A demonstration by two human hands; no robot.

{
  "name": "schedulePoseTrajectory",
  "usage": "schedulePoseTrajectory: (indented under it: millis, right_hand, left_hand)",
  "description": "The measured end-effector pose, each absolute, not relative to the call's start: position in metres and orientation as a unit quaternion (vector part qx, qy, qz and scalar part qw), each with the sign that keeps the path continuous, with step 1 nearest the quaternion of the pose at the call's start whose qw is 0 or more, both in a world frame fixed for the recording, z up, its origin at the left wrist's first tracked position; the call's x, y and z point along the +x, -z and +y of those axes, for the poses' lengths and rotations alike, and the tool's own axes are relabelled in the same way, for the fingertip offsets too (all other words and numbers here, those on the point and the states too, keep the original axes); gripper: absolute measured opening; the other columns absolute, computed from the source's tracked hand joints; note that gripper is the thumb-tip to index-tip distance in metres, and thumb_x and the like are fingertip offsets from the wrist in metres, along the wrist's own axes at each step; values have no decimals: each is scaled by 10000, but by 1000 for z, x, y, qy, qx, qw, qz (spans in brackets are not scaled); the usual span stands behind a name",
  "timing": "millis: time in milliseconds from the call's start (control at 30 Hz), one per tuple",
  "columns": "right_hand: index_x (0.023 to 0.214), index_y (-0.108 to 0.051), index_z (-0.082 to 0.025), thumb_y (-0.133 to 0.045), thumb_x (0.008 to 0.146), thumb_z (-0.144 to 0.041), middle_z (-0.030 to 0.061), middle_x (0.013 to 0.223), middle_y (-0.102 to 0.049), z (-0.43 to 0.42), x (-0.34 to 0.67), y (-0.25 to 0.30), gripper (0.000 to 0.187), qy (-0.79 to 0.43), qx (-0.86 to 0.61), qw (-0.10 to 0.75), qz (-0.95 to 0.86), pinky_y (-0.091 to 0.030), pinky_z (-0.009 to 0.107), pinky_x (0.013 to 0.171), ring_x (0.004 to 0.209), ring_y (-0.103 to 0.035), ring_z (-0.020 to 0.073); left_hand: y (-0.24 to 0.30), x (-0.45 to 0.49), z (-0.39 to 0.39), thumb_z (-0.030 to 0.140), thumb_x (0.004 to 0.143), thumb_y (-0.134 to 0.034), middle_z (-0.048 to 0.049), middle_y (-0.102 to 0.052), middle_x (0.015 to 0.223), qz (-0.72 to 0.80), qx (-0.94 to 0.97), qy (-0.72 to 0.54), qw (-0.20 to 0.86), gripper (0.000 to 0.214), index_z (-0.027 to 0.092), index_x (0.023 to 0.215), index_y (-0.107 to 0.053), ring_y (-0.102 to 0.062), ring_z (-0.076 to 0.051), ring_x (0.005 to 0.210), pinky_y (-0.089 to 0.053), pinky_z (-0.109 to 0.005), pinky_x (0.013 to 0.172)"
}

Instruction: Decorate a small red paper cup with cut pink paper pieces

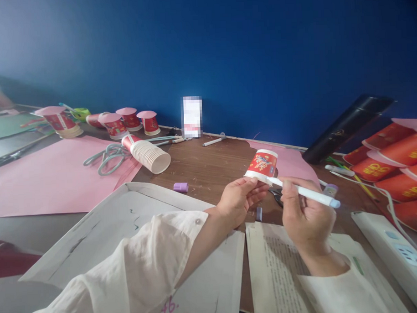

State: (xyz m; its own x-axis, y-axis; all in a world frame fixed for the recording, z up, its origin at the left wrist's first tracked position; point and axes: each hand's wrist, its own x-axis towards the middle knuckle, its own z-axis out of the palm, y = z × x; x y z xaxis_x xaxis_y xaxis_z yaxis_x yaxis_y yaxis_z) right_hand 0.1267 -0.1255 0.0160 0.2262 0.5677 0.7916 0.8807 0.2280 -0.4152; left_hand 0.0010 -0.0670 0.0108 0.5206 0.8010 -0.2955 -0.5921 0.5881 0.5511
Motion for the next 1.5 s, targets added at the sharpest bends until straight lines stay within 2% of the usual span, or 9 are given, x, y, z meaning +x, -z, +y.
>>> schedulePoseTrajectory:
  millis: [333,933,1500]
  right_hand:
    - [955,-733,-176,-562,979,-311,43,721,-693,-126,128,-15,219,146,-603,496,-607,-514,314,705,690,-671,182]
    - [936,-723,-155,-537,988,-363,53,705,-673,-127,126,-16,284,146,-626,508,-574,-517,329,709,705,-675,195]
    - [918,-689,-173,-530,987,-377,51,727,-665,-125,126,-14,267,151,-627,513,-567,-511,333,703,724,-661,197]
  left_hand:
    - [-9,2,-66,121,928,-593,-85,-722,820,257,181,-423,850,141,92,826,-686,-702,-134,803,-521,-275,879]
    - [-12,1,-66,124,945,-562,-93,-717,814,265,175,-421,850,155,86,853,-681,-700,-144,796,-520,-289,871]
    - [-16,0,-65,83,933,-536,-95,-702,774,271,150,-428,849,214,98,748,-643,-696,-140,757,-535,-303,906]
